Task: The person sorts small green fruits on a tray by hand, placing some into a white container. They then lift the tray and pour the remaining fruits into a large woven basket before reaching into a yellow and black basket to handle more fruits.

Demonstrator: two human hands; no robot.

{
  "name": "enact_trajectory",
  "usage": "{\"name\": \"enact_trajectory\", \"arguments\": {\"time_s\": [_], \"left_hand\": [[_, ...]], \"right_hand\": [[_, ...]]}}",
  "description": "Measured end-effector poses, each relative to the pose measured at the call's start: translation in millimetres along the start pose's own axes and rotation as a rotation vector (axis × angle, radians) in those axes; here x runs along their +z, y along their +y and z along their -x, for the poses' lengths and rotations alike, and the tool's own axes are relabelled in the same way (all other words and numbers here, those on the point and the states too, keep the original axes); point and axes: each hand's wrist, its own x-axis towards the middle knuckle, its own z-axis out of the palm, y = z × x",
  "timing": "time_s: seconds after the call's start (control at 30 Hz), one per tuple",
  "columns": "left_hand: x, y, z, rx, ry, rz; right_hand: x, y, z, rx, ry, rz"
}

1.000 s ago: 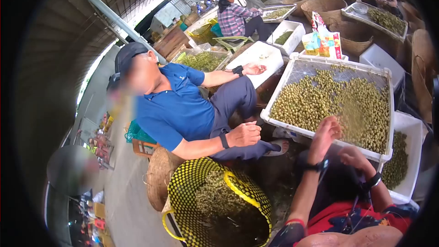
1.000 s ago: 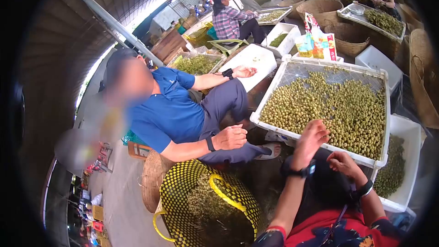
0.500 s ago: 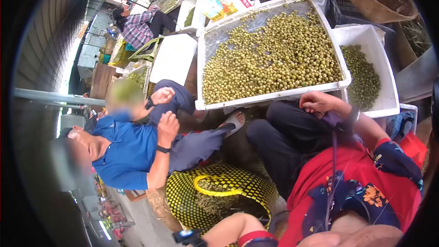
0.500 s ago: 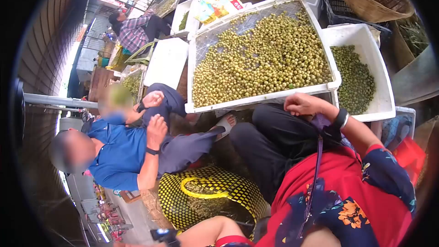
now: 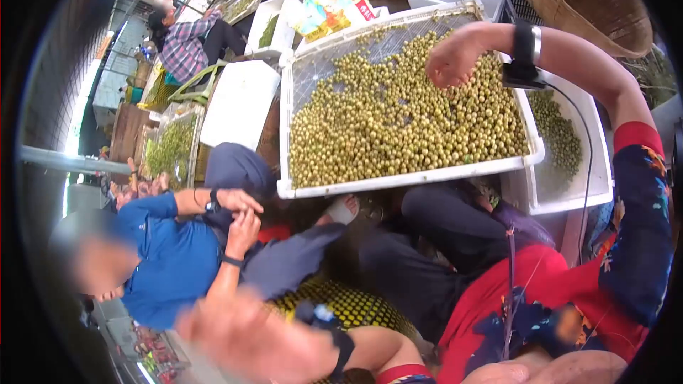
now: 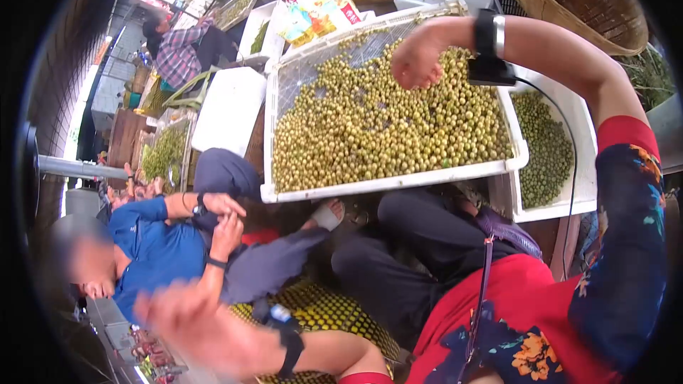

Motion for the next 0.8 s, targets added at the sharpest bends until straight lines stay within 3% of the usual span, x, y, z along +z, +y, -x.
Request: {"name": "enact_trajectory", "arguments": {"time_s": [0.03, 0.07, 0.13, 0.2, 0.3, 0.4, 0.47, 0.5, 0.53, 0.6, 0.63, 0.67, 0.73, 0.8], "left_hand": [[33, -15, 3, -0.081, 0.013, 0.227], [63, -38, -4, -0.183, 0.025, 0.269], [79, -118, -11, -0.256, -0.008, 0.005], [74, -182, -1, -0.579, 0.001, 0.088], [55, -233, 35, -0.837, -0.073, -0.016], [44, -237, 51, -1.048, -0.25, -0.222], [46, -224, 37, -0.996, -0.535, -0.374], [46, -223, 38, -1.058, -0.537, -0.372], [47, -223, 39, -1.107, -0.55, -0.405], [41, -233, 55, -0.714, -0.684, -0.56], [41, -230, 54, -0.774, -0.705, -0.534], [40, -229, 54, -0.821, -0.71, -0.525], [39, -231, 48, -0.845, -0.801, -0.538], [40, -232, 44, -0.892, -0.804, -0.554]], "right_hand": [[-20, -7, -12, -0.014, 0.07, 0.028], [-36, 1, -37, -0.049, 0.165, 0.052], [-51, 23, -85, -0.177, 0.443, -0.221], [-53, 63, -145, -0.186, 0.763, -0.068], [-40, 122, -215, 0.05, 0.895, -0.05], [-27, 167, -266, 0.255, 1.016, -0.079], [-30, 184, -292, 0.352, 1.035, -0.134], [-34, 193, -310, 0.293, 1.089, -0.101], [-32, 202, -326, 0.364, 1.136, -0.099], [-33, 212, -358, 0.281, 1.345, 0.117], [-39, 205, -366, 0.231, 1.299, 0.115], [-36, 197, -381, 0.173, 1.41, 0.195], [-28, 189, -412, 0.111, 1.441, 0.253], [-23, 157, -417, 0.034, 1.299, 0.278]]}}
